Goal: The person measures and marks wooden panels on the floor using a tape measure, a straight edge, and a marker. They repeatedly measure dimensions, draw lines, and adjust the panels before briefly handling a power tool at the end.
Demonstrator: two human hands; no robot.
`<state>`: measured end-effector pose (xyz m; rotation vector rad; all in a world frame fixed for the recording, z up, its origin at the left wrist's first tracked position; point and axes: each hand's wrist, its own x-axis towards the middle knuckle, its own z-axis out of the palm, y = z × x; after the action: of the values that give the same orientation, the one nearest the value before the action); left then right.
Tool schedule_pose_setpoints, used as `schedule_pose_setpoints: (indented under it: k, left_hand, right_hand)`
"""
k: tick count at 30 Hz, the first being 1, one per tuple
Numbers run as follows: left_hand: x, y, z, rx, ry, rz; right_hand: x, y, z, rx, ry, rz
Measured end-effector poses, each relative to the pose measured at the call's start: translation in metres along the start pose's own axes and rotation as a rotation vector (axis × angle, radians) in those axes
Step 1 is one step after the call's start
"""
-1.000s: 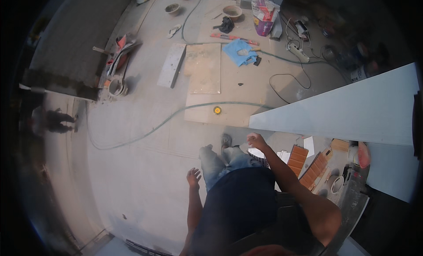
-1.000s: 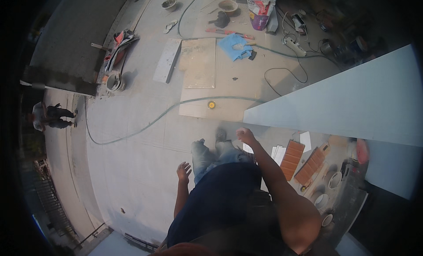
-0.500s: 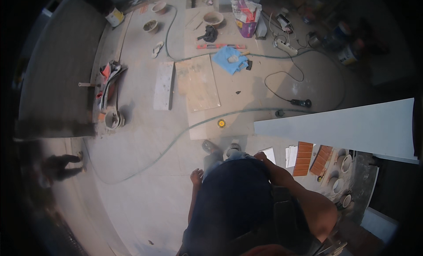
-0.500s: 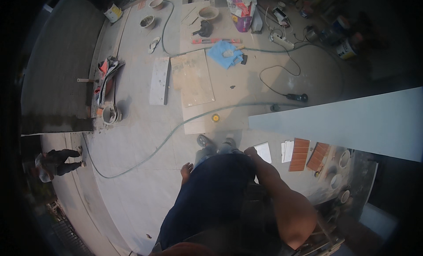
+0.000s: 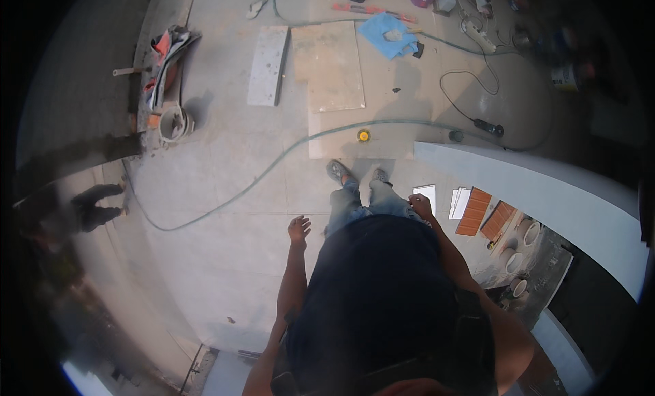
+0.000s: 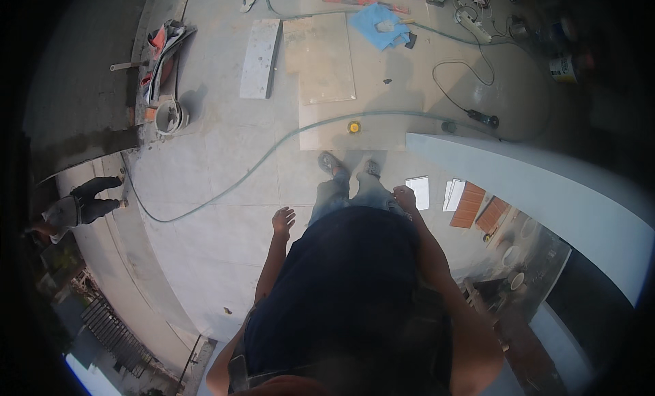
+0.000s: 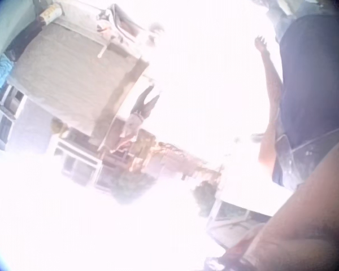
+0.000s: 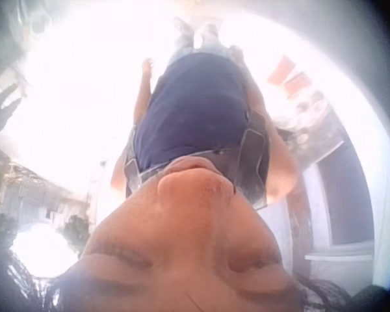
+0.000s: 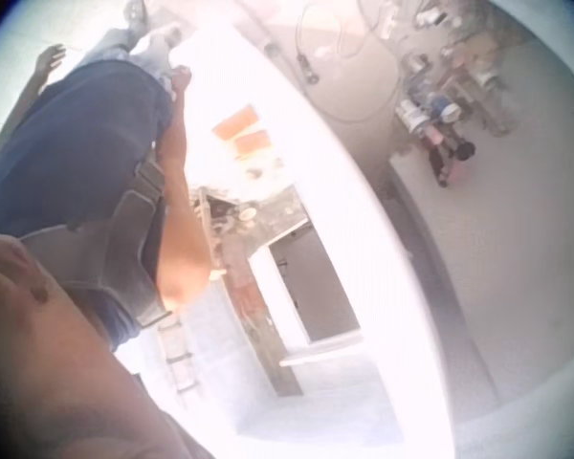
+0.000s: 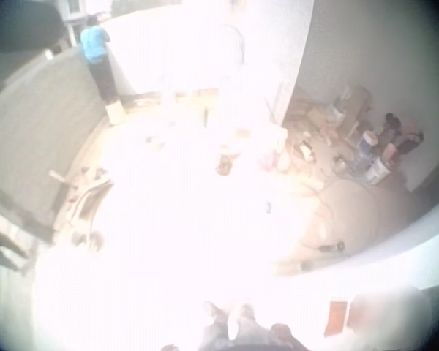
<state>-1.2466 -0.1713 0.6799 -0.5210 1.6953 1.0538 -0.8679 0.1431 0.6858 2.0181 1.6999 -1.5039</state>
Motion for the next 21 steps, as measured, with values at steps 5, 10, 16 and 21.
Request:
schedule_pose_setpoints:
  k: [5,10,16,21]
  left_hand:
    - [0.015,0.005,-0.009,-0.073,-0.031,0.032]
    - [0.03,0.0,0.001,-0.05,-0.085,-0.051]
    - [0.018,0.011,0.055,0.264,-0.204,0.046]
    - [0.03,-0.069,0.102,0.514,-0.149,0.199]
  right_hand:
    - [0.021,-0.004,0.009,-0.177,-0.083,-0.172]
    - [0.035,-0.036,0.011,-0.16,-0.329,-0.19]
    - [0.092,-0.097,0.0,-0.451,-0.658,-0.135]
    - [0.152,-0.145,0.035,-0.313,-0.685,-0.018]
